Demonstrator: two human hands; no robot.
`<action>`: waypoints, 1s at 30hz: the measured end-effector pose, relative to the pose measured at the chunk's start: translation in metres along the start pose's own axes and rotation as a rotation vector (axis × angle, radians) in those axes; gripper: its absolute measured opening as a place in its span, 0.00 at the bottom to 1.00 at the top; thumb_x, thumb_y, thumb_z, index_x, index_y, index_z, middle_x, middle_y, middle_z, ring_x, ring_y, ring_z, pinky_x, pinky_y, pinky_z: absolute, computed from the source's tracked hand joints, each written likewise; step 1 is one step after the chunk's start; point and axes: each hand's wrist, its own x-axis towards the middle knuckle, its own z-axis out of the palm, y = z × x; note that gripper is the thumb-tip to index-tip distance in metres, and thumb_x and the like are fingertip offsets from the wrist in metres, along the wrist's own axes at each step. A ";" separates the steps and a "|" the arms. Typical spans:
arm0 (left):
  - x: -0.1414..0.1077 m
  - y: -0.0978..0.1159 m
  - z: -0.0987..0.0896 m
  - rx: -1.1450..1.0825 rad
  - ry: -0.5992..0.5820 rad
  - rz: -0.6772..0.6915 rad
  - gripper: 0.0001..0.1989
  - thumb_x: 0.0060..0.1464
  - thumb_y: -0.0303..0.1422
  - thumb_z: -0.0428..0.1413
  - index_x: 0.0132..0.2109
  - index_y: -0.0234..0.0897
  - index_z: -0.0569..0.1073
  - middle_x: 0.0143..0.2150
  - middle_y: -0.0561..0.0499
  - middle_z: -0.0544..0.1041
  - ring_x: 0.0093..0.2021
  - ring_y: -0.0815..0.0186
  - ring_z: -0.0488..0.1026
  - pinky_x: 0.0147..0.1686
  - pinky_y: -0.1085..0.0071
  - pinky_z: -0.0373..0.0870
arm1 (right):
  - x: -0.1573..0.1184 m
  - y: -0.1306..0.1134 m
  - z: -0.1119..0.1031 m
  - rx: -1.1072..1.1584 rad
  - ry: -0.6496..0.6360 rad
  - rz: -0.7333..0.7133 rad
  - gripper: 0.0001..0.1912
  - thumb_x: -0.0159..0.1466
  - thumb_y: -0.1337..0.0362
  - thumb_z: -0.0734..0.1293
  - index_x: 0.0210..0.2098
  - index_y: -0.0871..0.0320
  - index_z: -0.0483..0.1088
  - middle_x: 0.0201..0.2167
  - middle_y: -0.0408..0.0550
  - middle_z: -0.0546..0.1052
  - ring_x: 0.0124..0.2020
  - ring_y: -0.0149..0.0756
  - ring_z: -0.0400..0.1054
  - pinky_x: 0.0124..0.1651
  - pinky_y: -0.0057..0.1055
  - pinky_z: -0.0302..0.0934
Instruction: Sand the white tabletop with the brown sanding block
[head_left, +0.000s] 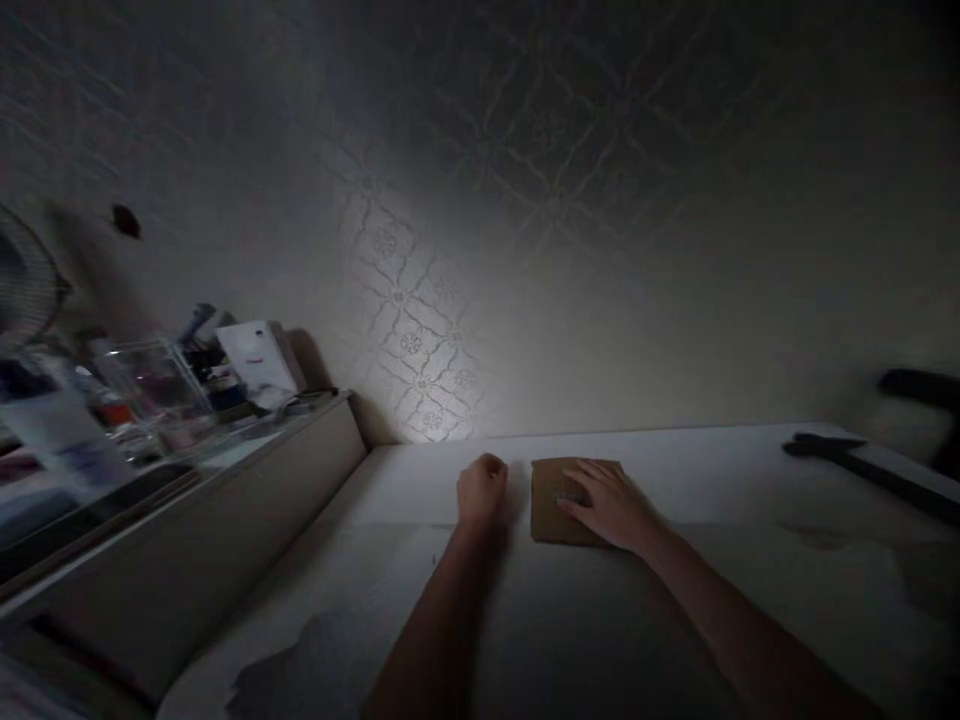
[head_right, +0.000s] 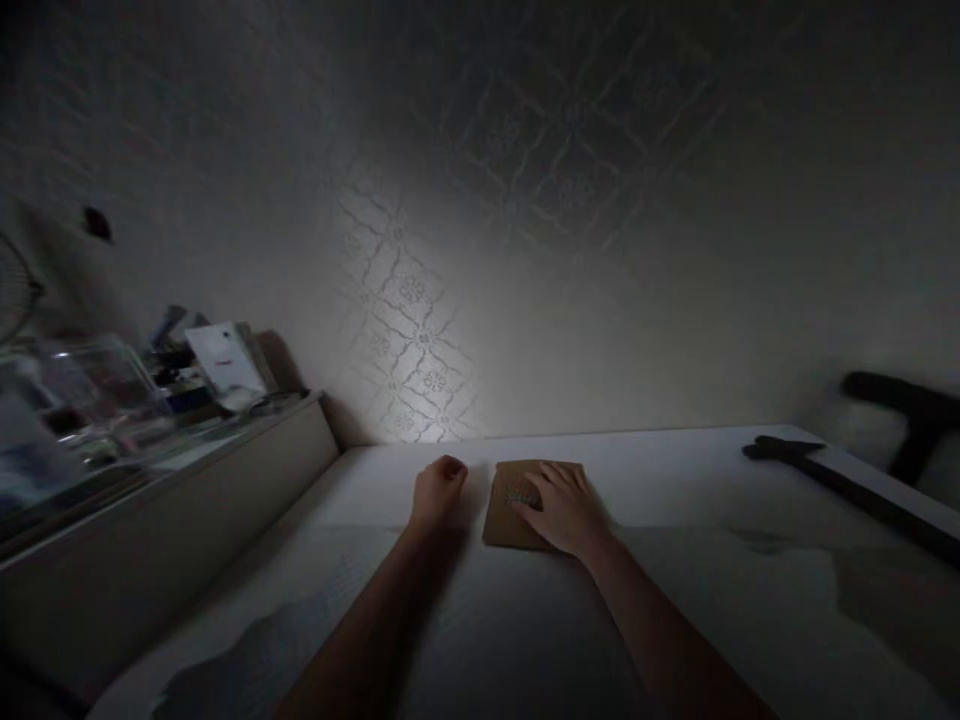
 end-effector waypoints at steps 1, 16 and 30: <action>0.001 -0.006 -0.005 0.085 0.057 -0.089 0.11 0.54 0.32 0.48 0.41 0.37 0.74 0.40 0.46 0.77 0.41 0.61 0.73 0.42 0.68 0.66 | 0.000 0.000 0.000 0.001 -0.008 -0.001 0.27 0.60 0.50 0.60 0.53 0.58 0.66 0.56 0.54 0.64 0.58 0.48 0.54 0.59 0.45 0.45; 0.003 -0.024 -0.017 0.261 0.094 -0.246 0.18 0.56 0.32 0.47 0.53 0.40 0.69 0.48 0.43 0.73 0.49 0.57 0.69 0.45 0.64 0.64 | -0.001 0.004 0.000 0.010 -0.036 -0.016 0.27 0.60 0.49 0.60 0.53 0.59 0.66 0.57 0.55 0.64 0.58 0.47 0.54 0.59 0.45 0.46; -0.031 0.035 0.007 0.144 -0.312 0.401 0.12 0.51 0.30 0.50 0.40 0.35 0.77 0.38 0.46 0.77 0.37 0.64 0.73 0.40 0.72 0.67 | -0.001 -0.002 -0.006 0.005 -0.029 -0.045 0.23 0.59 0.55 0.62 0.53 0.54 0.66 0.55 0.52 0.66 0.58 0.45 0.54 0.59 0.45 0.45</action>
